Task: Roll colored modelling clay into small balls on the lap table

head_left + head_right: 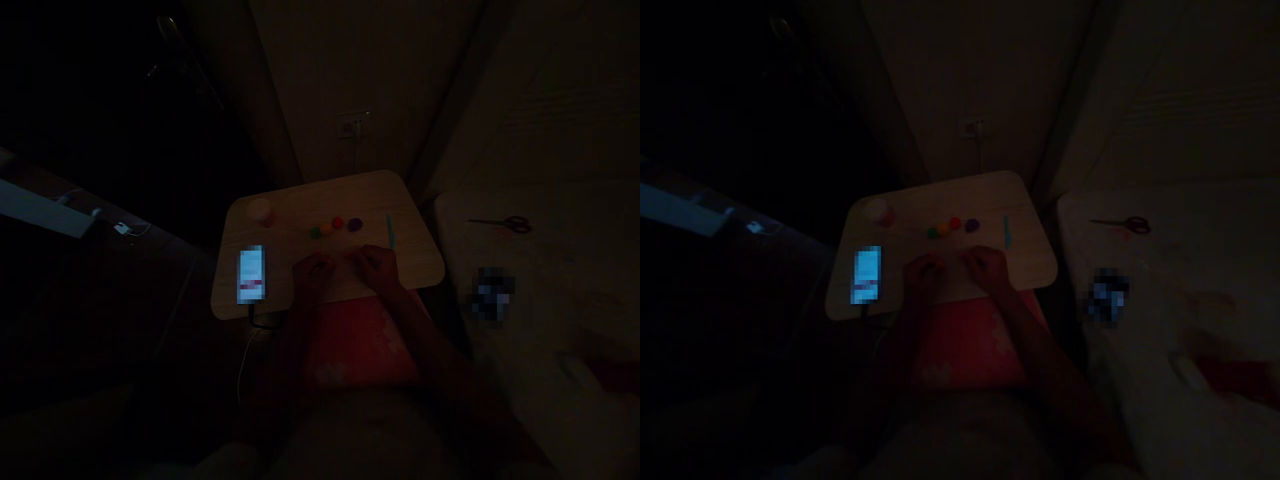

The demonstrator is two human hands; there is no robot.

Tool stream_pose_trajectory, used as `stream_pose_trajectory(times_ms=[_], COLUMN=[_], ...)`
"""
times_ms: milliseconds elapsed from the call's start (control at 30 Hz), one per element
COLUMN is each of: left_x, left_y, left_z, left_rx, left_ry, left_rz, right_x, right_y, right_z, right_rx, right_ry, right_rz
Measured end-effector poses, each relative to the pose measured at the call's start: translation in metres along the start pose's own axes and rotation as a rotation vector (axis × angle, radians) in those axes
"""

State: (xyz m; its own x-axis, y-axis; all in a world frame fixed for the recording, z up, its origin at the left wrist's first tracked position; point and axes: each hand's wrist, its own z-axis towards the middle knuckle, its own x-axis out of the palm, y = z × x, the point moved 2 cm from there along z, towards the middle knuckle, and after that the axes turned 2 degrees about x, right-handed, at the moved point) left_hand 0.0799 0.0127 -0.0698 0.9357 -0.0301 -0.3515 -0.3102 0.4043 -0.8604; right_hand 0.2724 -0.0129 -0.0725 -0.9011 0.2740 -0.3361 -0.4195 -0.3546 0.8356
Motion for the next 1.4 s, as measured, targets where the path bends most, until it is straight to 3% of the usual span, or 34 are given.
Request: stream_pose_trajectory(times_ms=[700,1000,1400], left_x=[0.0041,-0.0007,0.0042], left_y=[0.0075,0.0024,0.0035], left_z=[-0.0034,0.0024,-0.0034], left_rx=[-0.056,0.057,-0.099], left_ry=[0.005,-0.006,-0.014], left_rz=[-0.083,-0.013,-0.079], right_x=[-0.0002,-0.0012,-0.0006], right_y=[0.0005,0.0028,-0.0007], right_z=[0.0003,0.0006,0.0004], right_rx=[0.018,0.009,-0.006], right_ry=[0.004,0.008,-0.003], right_rz=[0.000,0.002,-0.048])
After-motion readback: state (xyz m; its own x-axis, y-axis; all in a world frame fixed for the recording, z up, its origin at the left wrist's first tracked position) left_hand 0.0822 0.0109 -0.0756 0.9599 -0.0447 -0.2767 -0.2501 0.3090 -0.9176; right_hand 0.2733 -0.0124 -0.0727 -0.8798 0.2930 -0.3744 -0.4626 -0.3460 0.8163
